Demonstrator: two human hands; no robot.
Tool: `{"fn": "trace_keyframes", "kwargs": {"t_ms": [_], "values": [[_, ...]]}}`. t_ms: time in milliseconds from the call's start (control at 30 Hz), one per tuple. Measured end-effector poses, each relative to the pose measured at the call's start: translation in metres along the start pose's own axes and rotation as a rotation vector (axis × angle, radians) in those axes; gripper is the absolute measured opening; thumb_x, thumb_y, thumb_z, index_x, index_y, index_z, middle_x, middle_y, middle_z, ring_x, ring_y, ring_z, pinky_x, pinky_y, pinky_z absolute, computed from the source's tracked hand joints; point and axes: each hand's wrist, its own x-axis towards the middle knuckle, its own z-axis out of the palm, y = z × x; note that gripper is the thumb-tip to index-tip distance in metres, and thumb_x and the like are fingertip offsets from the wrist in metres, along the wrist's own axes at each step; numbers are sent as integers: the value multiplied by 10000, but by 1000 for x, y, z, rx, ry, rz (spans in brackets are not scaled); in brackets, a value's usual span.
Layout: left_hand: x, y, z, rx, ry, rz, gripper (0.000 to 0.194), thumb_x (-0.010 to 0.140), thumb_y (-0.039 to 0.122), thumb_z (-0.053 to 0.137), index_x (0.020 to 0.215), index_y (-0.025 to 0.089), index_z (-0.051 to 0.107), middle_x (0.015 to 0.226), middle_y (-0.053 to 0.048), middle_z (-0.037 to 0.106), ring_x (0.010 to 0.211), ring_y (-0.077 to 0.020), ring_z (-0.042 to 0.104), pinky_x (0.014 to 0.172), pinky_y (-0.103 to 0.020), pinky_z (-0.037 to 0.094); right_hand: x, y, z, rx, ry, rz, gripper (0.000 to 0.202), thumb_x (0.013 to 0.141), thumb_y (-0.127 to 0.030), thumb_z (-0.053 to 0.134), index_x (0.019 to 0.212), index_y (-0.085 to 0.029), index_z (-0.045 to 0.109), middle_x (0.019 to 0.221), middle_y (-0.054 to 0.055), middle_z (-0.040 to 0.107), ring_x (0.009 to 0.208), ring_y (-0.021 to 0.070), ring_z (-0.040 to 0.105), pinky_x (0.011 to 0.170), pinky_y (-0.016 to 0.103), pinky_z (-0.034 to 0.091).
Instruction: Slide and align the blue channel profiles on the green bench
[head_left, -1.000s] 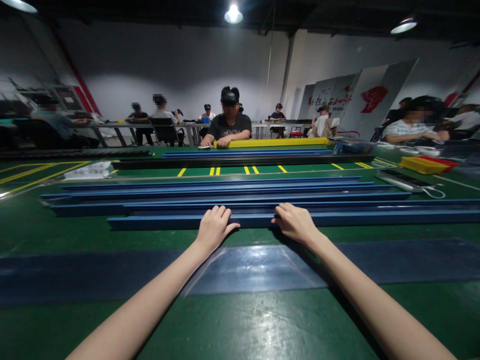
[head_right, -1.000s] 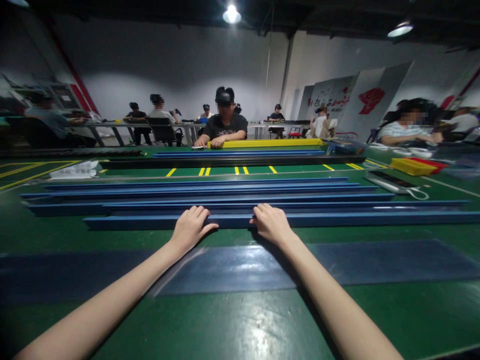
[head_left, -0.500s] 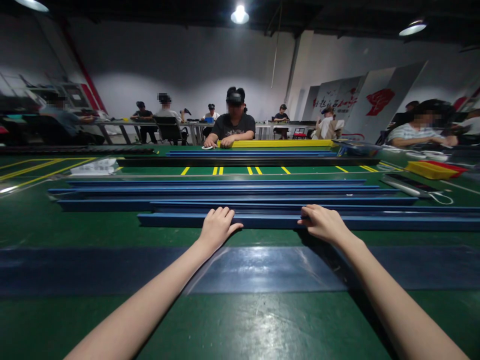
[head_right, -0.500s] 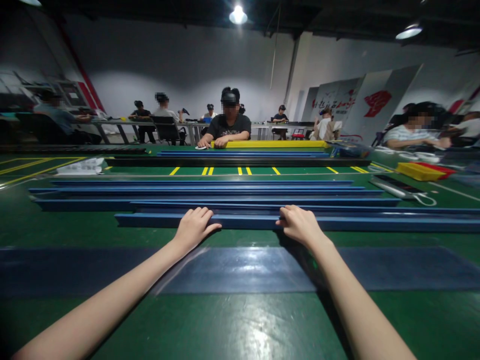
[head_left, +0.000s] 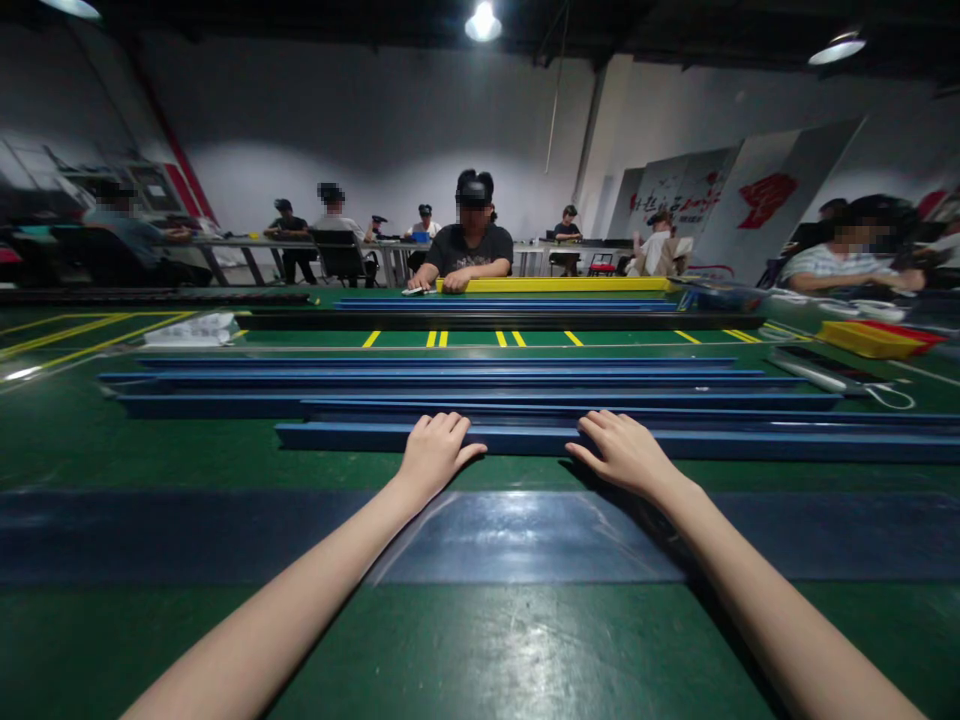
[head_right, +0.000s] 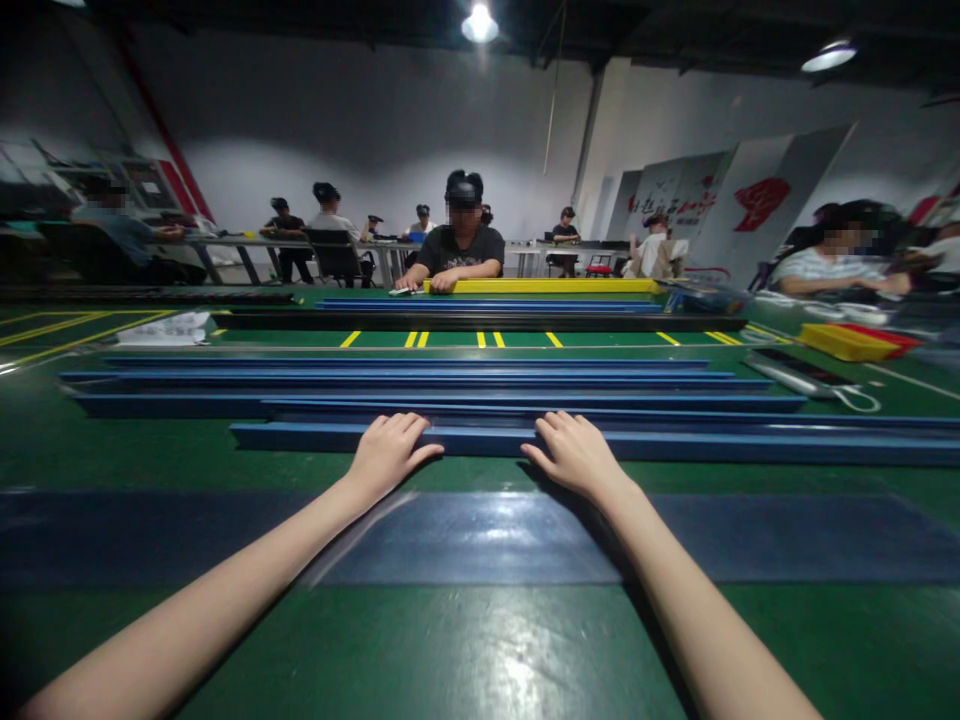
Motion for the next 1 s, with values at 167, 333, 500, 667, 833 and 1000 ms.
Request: {"fn": "trace_keyframes", "kwargs": {"t_ms": [167, 333, 500, 667, 833, 1000], "values": [[0, -1, 1, -15, -6, -2, 379, 813, 509, 398, 882, 169, 551, 840, -43, 616, 807, -178, 538, 666, -291, 312, 1, -3, 9, 53, 36, -43, 375, 868, -438, 297, 894, -156, 543, 927, 89, 596, 866, 197, 532, 741, 291, 334], [0, 0, 1, -19, 0, -2, 371, 807, 505, 414, 892, 171, 550, 883, -43, 616, 839, -181, 535, 674, -289, 317, 1, -3, 11, 64, 47, -36, 367, 869, -432, 304, 896, -157, 545, 911, 85, 599, 825, 197, 539, 729, 293, 341], [0, 0, 1, -19, 0, -5, 370, 806, 504, 418, 884, 168, 550, 881, -41, 617, 839, -179, 536, 673, -288, 320, 1, -3, 12, 68, 53, -34, 367, 868, -429, 309, 889, -155, 552, 917, 90, 601, 816, 195, 539, 723, 293, 341], [0, 0, 1, -17, 8, -1, 369, 806, 506, 416, 884, 172, 550, 878, -43, 619, 828, -177, 537, 667, -288, 319, 1, -5, 12, 80, 59, -17, 363, 872, -424, 309, 905, -157, 553, 945, 88, 601, 843, 193, 539, 733, 294, 335], [0, 0, 2, -21, 5, -3, 378, 807, 509, 412, 894, 168, 551, 886, -48, 614, 835, -183, 535, 667, -291, 317, 6, -17, 11, 153, 108, 52, 342, 875, -417, 314, 889, -169, 549, 884, 66, 601, 833, 184, 529, 714, 289, 341], [0, 0, 1, 3, -2, -1, 394, 813, 514, 390, 896, 165, 554, 870, -50, 609, 809, -185, 531, 663, -296, 314, 10, -23, 13, 269, 213, 3, 199, 860, -315, 399, 837, -169, 533, 861, 63, 559, 784, 167, 484, 679, 256, 346]]}}
